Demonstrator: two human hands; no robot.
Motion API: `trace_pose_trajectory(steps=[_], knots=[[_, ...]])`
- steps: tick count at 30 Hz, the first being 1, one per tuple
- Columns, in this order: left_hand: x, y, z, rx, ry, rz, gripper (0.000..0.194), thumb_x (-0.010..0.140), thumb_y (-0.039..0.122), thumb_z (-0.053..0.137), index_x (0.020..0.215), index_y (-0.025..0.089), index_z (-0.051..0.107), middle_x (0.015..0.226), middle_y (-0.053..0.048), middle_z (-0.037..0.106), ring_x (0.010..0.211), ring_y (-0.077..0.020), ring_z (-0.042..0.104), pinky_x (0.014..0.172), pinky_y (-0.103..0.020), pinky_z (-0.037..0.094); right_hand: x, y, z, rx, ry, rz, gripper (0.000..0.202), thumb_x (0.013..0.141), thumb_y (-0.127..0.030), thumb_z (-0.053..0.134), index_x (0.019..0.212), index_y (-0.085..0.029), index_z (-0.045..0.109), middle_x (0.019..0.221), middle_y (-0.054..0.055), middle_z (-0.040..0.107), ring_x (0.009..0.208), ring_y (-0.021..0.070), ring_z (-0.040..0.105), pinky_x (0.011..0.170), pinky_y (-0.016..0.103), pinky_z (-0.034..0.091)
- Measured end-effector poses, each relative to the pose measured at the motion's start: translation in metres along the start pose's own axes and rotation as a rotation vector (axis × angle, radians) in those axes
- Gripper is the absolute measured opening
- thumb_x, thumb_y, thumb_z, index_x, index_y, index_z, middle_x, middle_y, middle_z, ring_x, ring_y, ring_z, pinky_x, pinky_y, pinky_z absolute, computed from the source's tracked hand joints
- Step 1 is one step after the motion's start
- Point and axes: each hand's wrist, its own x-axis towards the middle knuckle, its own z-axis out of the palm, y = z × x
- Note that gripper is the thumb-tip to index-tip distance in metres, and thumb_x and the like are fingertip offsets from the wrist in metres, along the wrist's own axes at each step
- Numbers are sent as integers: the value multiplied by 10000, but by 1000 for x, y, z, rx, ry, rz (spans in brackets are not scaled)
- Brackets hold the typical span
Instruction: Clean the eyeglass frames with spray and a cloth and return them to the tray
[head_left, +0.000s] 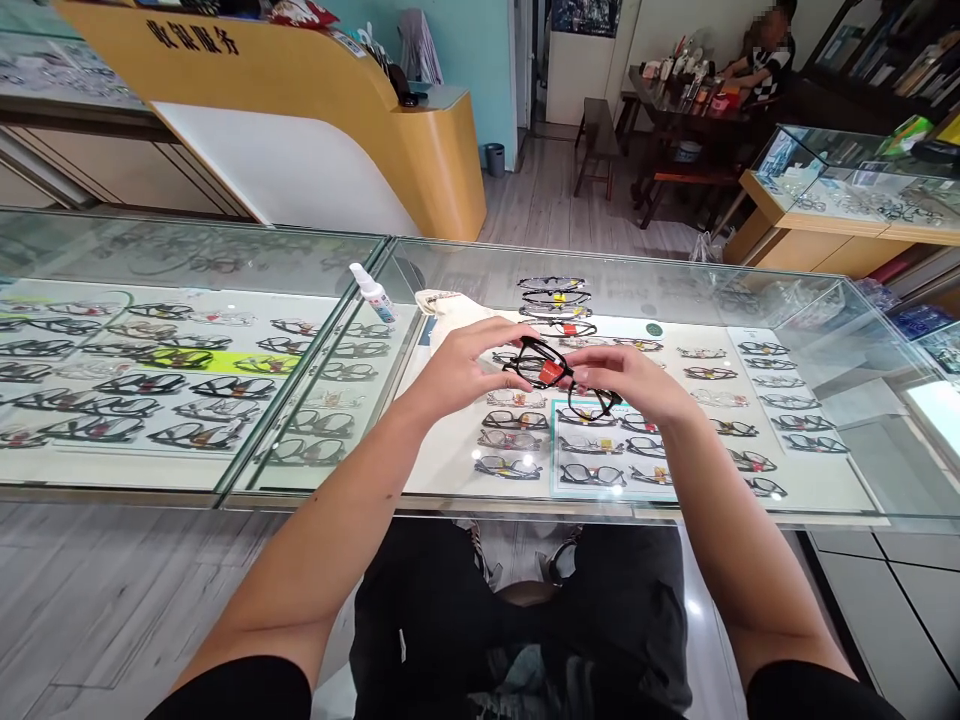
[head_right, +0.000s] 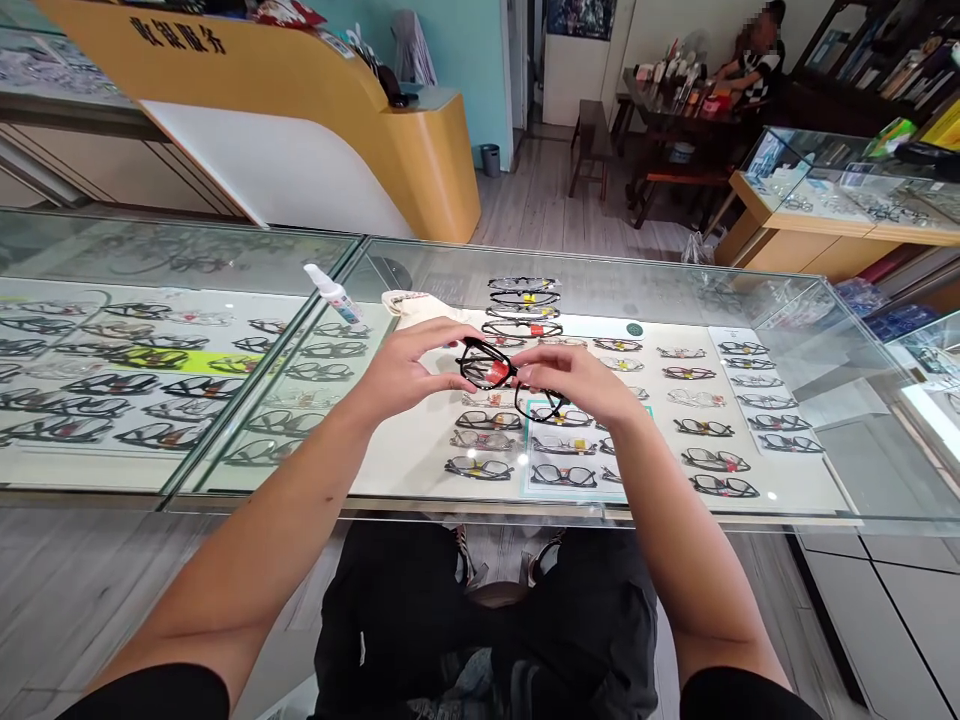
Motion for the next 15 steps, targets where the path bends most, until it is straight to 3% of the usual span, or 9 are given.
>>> trace_pose_trajectory(steps=[11, 13, 15], knots=[[0, -2, 1, 30, -47, 28, 678, 775, 621, 927, 1370, 331, 778, 1326, -95, 777, 1215, -301, 707, 1099, -446, 564, 5, 5, 8, 58, -24, 49, 200, 787, -368, 866, 931, -230, 886, 888, 43, 860, 862, 215, 747, 892, 407, 574], [-1, -1, 3, 66, 44, 32, 744, 760, 612, 943, 1417, 325, 746, 1363, -103, 741, 1240, -303, 679, 1086, -438, 557, 7, 6, 8, 68, 40, 34, 233, 789, -378, 870, 963, -225, 888, 920, 48, 862, 869, 213, 738, 906, 406, 568], [-4, 3, 11, 103, 221, 45, 668, 767, 585, 940, 1342, 288, 776, 1229, -98, 741, 1119, -277, 673, 1002, -412, 562, 9, 8, 8, 101, 159, -2, 273, 771, -389, 892, 989, -225, 876, 958, 48, 865, 917, 225, 750, 949, 416, 563]])
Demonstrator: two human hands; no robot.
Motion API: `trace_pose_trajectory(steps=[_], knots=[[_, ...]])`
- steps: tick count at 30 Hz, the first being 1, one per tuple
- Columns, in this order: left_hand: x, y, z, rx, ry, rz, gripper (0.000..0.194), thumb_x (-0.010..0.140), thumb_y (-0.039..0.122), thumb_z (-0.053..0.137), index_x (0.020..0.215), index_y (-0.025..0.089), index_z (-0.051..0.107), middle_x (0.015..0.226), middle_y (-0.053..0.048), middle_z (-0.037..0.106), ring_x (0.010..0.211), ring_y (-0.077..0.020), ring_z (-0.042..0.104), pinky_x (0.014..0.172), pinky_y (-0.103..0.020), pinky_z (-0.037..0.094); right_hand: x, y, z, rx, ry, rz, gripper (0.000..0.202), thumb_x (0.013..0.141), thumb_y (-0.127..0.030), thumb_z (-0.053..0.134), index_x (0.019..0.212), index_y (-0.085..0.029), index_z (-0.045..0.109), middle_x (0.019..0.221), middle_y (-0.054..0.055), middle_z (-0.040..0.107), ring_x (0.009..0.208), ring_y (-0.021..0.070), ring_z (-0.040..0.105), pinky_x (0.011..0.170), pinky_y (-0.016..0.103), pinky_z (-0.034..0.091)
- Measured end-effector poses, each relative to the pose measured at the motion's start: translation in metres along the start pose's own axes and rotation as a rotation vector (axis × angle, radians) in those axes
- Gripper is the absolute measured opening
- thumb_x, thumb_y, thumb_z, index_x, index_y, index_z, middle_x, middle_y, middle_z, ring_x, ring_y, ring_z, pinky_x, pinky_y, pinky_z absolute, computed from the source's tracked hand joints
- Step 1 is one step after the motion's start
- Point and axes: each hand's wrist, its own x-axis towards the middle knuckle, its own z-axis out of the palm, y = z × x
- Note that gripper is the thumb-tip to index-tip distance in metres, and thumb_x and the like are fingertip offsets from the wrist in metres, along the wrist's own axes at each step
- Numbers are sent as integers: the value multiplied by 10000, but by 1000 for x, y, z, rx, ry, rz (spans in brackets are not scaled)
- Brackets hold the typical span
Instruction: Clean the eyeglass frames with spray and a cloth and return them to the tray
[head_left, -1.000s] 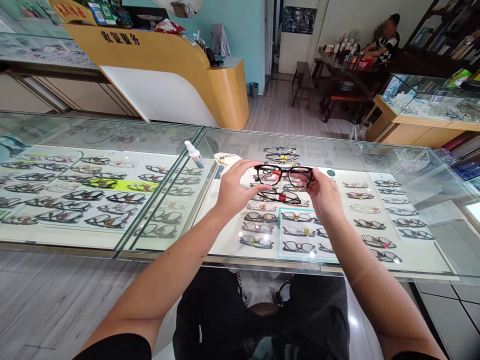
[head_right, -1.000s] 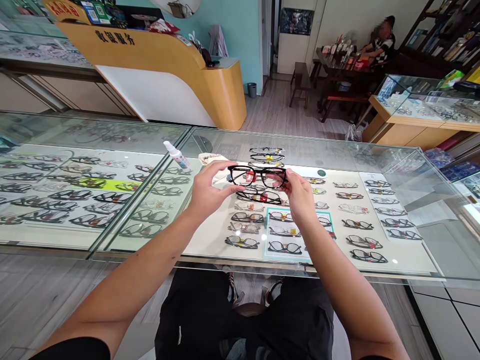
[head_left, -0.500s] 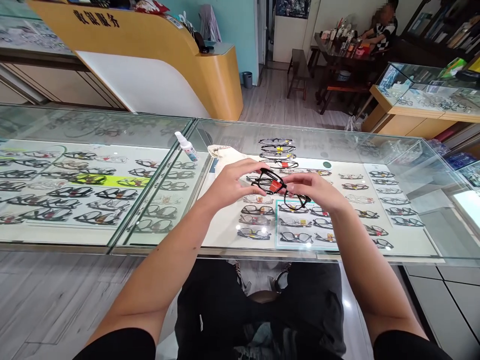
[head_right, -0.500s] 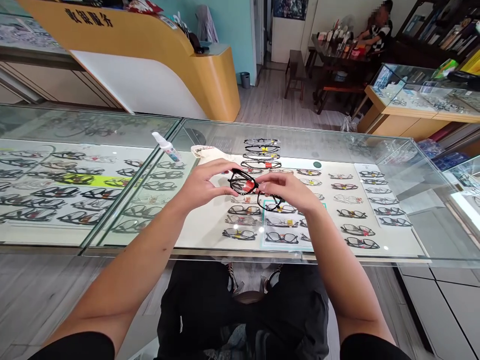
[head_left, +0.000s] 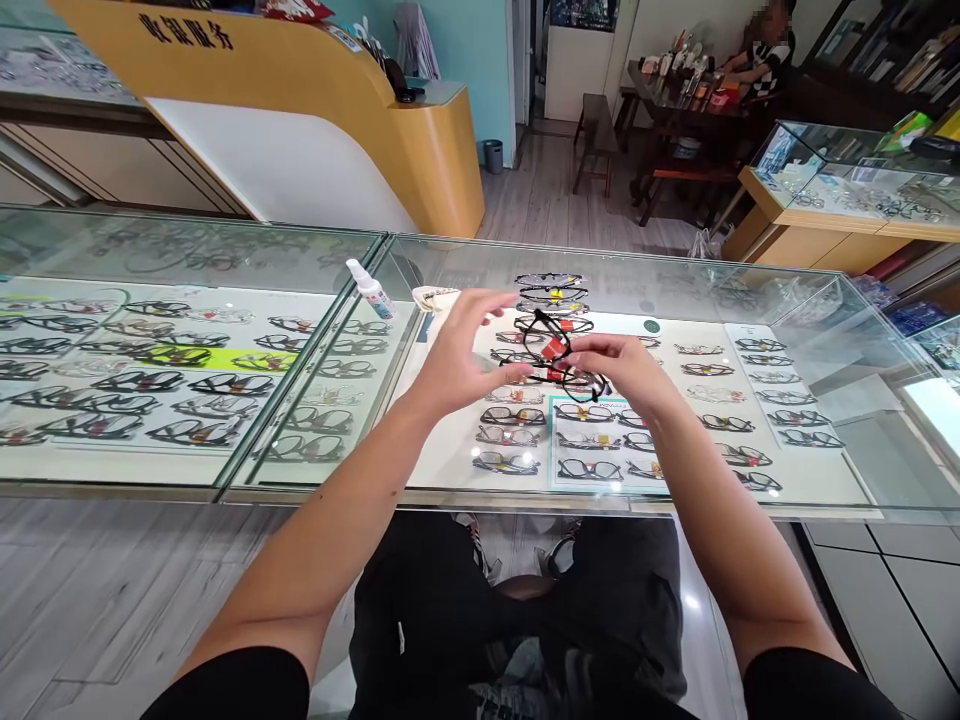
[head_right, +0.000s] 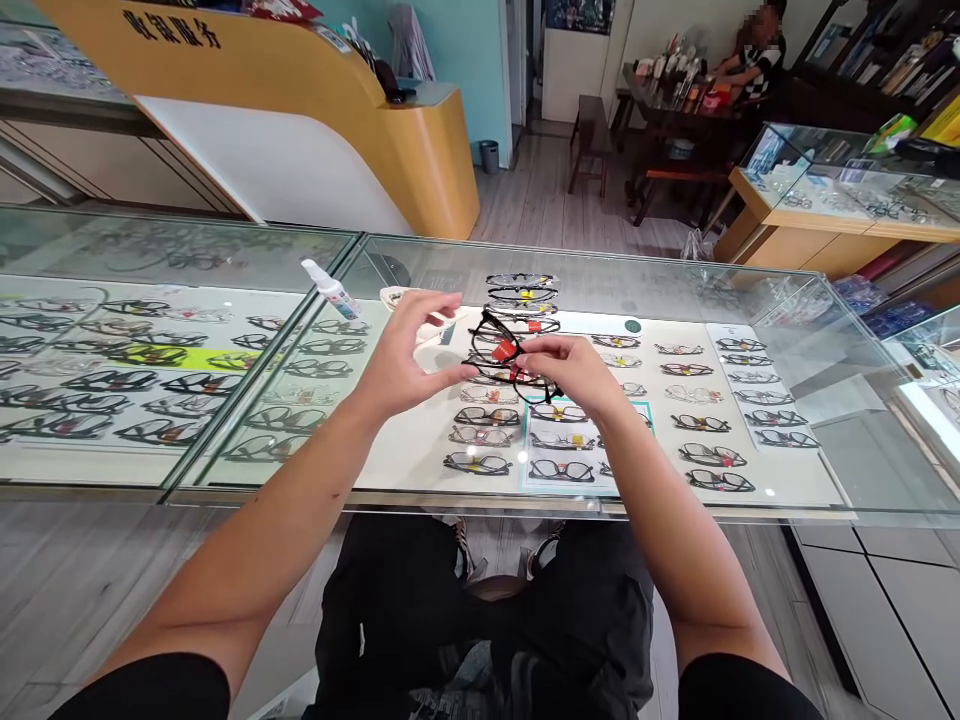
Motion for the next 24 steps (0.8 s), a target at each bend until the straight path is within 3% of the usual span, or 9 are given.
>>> trace_pose_trajectory(steps=[3, 5, 7, 9, 13, 17, 20, 22, 24], knots=[[-7, 19, 20, -1, 212, -63, 278, 918, 511, 801, 981, 243, 831, 800, -32, 636, 764, -192, 552, 774, -353, 509, 2, 4, 4, 19, 171, -108, 345, 747, -419, 917, 1026, -228, 845, 1006, 50, 860, 968, 245, 757, 967, 430, 562], [-9, 35, 38, -88, 127, -200, 271, 971, 486, 741, 926, 237, 838, 705, -10, 579, 671, -165, 475, 672, -328, 433, 2, 7, 8, -66, 244, -223, 348, 787, -432, 885, 1067, -233, 832, 1044, 52, 854, 960, 245, 745, 951, 433, 563], [-7, 49, 56, -291, 74, -398, 279, 930, 505, 789, 978, 238, 855, 626, 27, 469, 610, -141, 391, 605, -303, 364, 0, 10, 13, -197, 323, -358, 323, 856, -421, 823, 1125, -243, 821, 1094, 59, 852, 981, 249, 740, 974, 442, 556], [-1, 59, 70, -485, 121, -586, 324, 845, 525, 865, 960, 223, 852, 588, 54, 401, 578, -115, 329, 574, -282, 334, -2, 13, 17, -324, 415, -481, 318, 901, -409, 783, 1183, -265, 809, 1142, 69, 847, 1033, 269, 741, 1026, 464, 543], [11, 67, 85, -710, 255, -754, 432, 662, 530, 982, 866, 185, 820, 680, 31, 581, 607, -89, 389, 571, -254, 382, -4, 17, 20, -525, 516, -605, 302, 940, -404, 744, 1220, -305, 799, 1159, 88, 833, 1097, 324, 728, 1064, 520, 518], [15, 65, 91, -761, 313, -773, 488, 613, 541, 1002, 858, 174, 793, 714, 23, 629, 635, -88, 452, 582, -237, 392, -5, 16, 23, -597, 495, -645, 347, 956, -376, 700, 1284, -286, 772, 1183, 116, 819, 1131, 350, 710, 1084, 547, 485], [21, 59, 86, -675, 340, -685, 472, 656, 556, 978, 871, 175, 800, 711, 18, 625, 643, -97, 457, 591, -245, 355, -8, 11, 24, -541, 437, -675, 435, 937, -353, 687, 1364, -278, 716, 1275, 124, 786, 1124, 331, 704, 1095, 534, 488], [31, 53, 74, -540, 297, -593, 429, 729, 564, 933, 894, 185, 818, 631, 37, 538, 602, -102, 402, 584, -260, 311, -9, 7, 21, -426, 453, -675, 428, 936, -356, 671, 1357, -280, 686, 1322, 115, 756, 1090, 294, 702, 1047, 487, 519], [48, 49, 56, -345, 174, -487, 376, 799, 553, 875, 901, 193, 833, 550, 59, 410, 553, -110, 325, 578, -279, 266, -7, 3, 15, -253, 537, -632, 302, 946, -371, 642, 1223, -265, 696, 1200, 94, 757, 1006, 252, 687, 953, 425, 541]])
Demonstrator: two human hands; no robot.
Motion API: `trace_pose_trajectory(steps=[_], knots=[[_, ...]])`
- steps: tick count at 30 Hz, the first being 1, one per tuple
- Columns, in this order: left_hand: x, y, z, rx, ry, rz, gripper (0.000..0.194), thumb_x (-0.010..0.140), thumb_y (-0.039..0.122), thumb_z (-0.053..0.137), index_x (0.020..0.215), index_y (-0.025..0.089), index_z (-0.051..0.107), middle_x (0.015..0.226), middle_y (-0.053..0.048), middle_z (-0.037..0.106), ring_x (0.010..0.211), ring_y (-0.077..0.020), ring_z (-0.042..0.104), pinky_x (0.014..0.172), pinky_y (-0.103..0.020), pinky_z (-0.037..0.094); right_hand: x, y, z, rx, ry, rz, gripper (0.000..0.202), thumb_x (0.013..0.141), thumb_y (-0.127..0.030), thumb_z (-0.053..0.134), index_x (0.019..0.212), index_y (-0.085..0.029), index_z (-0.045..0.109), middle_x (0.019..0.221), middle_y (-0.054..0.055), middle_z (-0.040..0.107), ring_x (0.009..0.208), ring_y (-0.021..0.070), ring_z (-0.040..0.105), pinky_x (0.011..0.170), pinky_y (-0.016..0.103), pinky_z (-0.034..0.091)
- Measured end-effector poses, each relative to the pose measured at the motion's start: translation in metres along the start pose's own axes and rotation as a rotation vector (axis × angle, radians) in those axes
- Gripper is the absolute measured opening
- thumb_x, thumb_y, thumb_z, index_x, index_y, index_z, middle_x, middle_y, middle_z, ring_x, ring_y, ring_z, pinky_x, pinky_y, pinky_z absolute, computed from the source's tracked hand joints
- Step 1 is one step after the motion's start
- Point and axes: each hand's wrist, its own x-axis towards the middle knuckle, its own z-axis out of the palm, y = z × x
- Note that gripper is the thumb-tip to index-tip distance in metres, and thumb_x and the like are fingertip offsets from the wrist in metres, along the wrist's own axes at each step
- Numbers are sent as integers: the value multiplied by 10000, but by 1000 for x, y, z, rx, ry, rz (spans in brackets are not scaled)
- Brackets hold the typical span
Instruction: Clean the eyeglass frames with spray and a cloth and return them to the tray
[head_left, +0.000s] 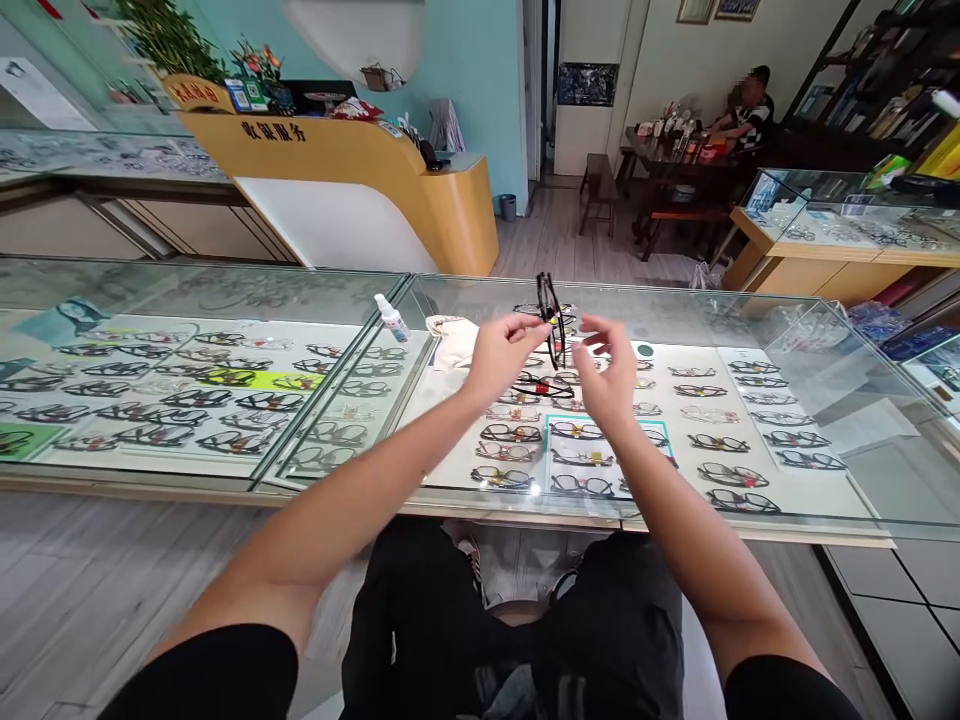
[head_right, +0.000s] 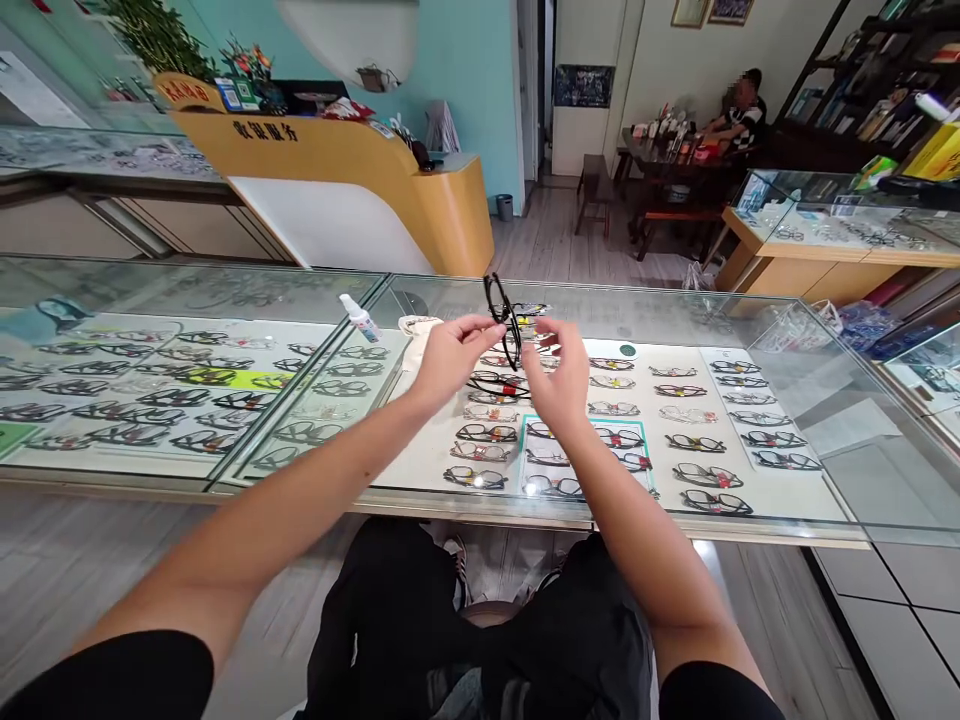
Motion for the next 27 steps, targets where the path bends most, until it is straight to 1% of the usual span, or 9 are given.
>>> trace_pose_trajectory(steps=[2, 4, 6, 8, 11, 13, 19, 22, 27], knots=[[22, 13, -15, 308, -166, 137, 300, 848, 494, 824, 913, 203, 854, 549, 41, 447, 553, -131, 368, 600, -293, 280, 9, 4, -5, 118, 125, 134, 170, 937, -372, 619, 1038, -253, 687, 985, 54, 718, 899, 219, 645, 862, 376, 530], [42, 24, -25, 679, -340, 309, 205, 855, 416, 797, 886, 225, 864, 659, -12, 636, 637, -173, 523, 643, -301, 331, 17, 11, -10, 227, 201, 256, 126, 902, -359, 626, 944, -248, 665, 886, 21, 653, 816, 192, 591, 810, 350, 507], [58, 31, -29, 980, -491, 404, 149, 868, 353, 760, 906, 254, 866, 870, -46, 786, 783, -216, 649, 696, -299, 380, 24, 18, -11, 308, 228, 334, 127, 849, -343, 665, 930, -245, 656, 853, -2, 605, 772, 173, 552, 781, 336, 487], [66, 32, -24, 1217, -641, 394, 152, 879, 327, 742, 947, 269, 865, 988, -57, 827, 882, -242, 705, 744, -301, 419, 27, 24, -11, 345, 239, 366, 161, 802, -331, 702, 921, -244, 640, 816, -21, 562, 750, 163, 522, 762, 327, 471], [68, 26, -10, 1433, -808, 324, 179, 892, 319, 741, 1008, 264, 865, 1018, -81, 836, 939, -263, 743, 800, -314, 462, 29, 30, -8, 346, 263, 353, 181, 770, -319, 720, 892, -239, 613, 782, -33, 533, 745, 155, 493, 744, 320, 455], [66, 20, -1, 1490, -850, 316, 177, 906, 309, 737, 1011, 250, 866, 1023, -98, 837, 964, -271, 758, 821, -320, 478, 29, 32, -6, 342, 274, 338, 176, 769, -309, 724, 874, -237, 602, 773, -34, 532, 747, 151, 483, 736, 315, 450], [66, 5, 11, 1511, -842, 351, 103, 894, 247, 750, 917, 233, 849, 980, -113, 834, 955, -287, 767, 809, -338, 481, 29, 34, -3, 347, 249, 345, 174, 809, -328, 739, 899, -232, 626, 744, -39, 511, 729, 151, 467, 711, 310, 449], [67, 1, 16, 1522, -841, 320, 98, 894, 224, 749, 858, 229, 841, 958, -115, 832, 919, -284, 762, 807, -347, 480, 29, 33, -2, 364, 232, 348, 195, 809, -338, 759, 908, -227, 634, 732, -43, 507, 714, 149, 459, 692, 306, 437], [69, -5, 22, 1490, -838, 262, 89, 895, 225, 769, 866, 223, 853, 971, -121, 835, 928, -289, 765, 834, -351, 485, 28, 32, -1, 389, 208, 340, 222, 806, -358, 779, 905, -227, 629, 714, -49, 500, 687, 142, 441, 654, 300, 409]])
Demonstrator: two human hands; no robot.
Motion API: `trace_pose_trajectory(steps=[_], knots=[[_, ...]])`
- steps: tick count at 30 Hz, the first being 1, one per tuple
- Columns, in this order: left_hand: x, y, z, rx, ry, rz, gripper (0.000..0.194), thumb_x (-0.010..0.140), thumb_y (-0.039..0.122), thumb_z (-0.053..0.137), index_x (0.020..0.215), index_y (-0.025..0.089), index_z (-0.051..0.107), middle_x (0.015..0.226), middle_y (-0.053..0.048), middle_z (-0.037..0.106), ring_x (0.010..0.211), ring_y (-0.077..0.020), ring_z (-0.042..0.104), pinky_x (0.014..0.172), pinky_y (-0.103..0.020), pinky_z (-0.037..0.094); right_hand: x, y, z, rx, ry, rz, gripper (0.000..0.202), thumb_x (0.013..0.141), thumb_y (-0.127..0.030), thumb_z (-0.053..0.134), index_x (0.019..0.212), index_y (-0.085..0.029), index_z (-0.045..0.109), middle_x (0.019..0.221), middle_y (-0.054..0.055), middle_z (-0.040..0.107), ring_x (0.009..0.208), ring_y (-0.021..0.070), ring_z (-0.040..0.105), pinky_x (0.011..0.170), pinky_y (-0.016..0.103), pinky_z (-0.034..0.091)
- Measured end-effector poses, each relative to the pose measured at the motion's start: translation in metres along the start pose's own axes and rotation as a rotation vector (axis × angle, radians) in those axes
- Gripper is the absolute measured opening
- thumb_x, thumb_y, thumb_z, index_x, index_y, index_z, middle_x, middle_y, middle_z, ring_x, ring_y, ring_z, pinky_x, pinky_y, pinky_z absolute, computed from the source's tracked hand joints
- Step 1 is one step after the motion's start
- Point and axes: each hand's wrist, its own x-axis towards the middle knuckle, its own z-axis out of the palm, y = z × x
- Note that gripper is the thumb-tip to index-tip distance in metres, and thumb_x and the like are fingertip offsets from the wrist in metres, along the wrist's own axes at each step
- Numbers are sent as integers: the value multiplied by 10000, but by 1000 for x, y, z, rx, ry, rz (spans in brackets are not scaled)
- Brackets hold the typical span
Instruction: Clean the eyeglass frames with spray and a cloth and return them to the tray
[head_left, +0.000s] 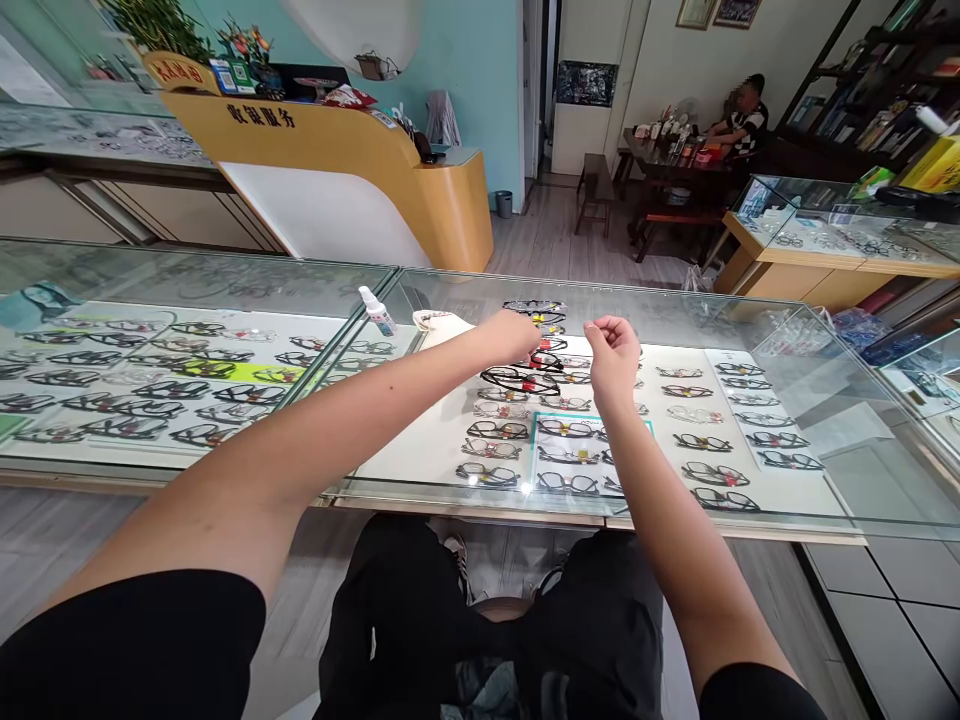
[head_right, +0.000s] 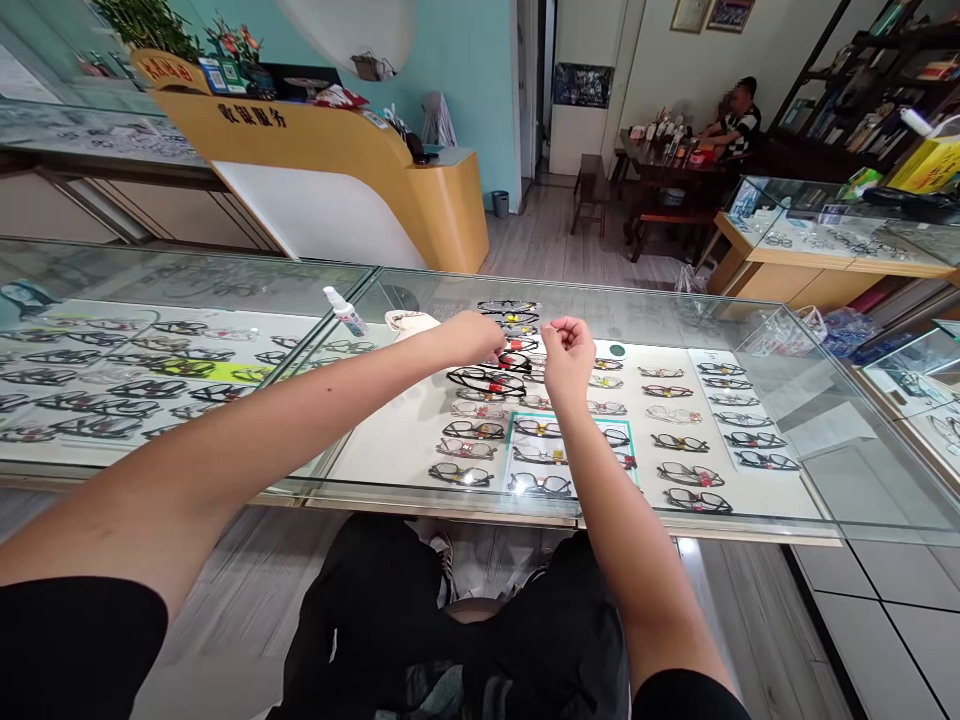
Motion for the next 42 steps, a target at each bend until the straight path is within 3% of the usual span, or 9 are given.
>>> trace_pose_trajectory(steps=[3, 8, 11, 14, 21, 29, 38, 42], knots=[[0, 0, 0, 7, -4, 6, 99, 892, 230, 768, 910, 221, 865, 980, -125, 837, 942, -299, 774, 844, -355, 496, 0, 1, -1, -2, -22, -2, 249, 814, -378, 792, 903, -238, 606, 678, -70, 446, 653, 136, 395, 635, 297, 386], [2, -8, -4, 28, 47, 12, 236, 951, 388, 707, 1047, 240, 864, 1065, -116, 844, 1051, -300, 776, 906, -351, 522, 0, 2, -2, -16, -77, 2, 279, 841, -406, 780, 907, -255, 555, 611, -104, 390, 585, 122, 319, 603, 290, 327], [9, -16, -3, 5, 102, -42, 300, 959, 369, 681, 1183, 251, 843, 1184, -121, 838, 1152, -312, 764, 963, -358, 533, -1, 3, -3, -1, -112, 14, 283, 848, -407, 764, 896, -260, 526, 577, -124, 348, 551, 110, 246, 590, 292, 280], [18, -21, 2, -12, 86, -71, 389, 944, 328, 672, 1301, 259, 811, 1289, -136, 815, 1227, -335, 742, 1006, -382, 541, -1, 3, -2, 5, -102, 31, 318, 840, -402, 754, 843, -270, 466, 593, -119, 322, 548, 107, 211, 574, 295, 237], [34, -28, 13, -43, 51, -61, 331, 925, 334, 634, 1157, 262, 859, 1196, -119, 835, 1170, -321, 751, 1011, -385, 556, -4, -2, 1, -4, -138, 62, 244, 824, -359, 740, 882, -267, 522, 577, -116, 334, 541, 115, 227, 561, 293, 230], [36, -31, 10, -92, 49, -46, 341, 905, 377, 632, 1143, 294, 862, 1231, -69, 836, 1167, -270, 741, 988, -316, 551, -9, -7, 3, -19, -200, -100, 226, 869, -401, 755, 855, -253, 584, 592, -106, 312, 578, 123, 256, 613, 298, 301], [22, -38, -7, -200, 162, -96, 340, 894, 434, 633, 1101, 311, 872, 971, -36, 853, 903, -223, 743, 746, -276, 483, -11, -10, 1, -65, -193, -141, 266, 877, -456, 766, 892, -261, 584, 612, -104, 286, 586, 133, 265, 602, 303, 277], [0, -38, -13, -473, 351, -129, 309, 877, 443, 665, 1017, 267, 878, 776, -16, 772, 683, -181, 634, 623, -309, 388, -11, -9, 1, -78, -214, -153, 274, 884, -453, 777, 869, -257, 586, 614, -104, 296, 585, 130, 262, 606, 304, 272]])
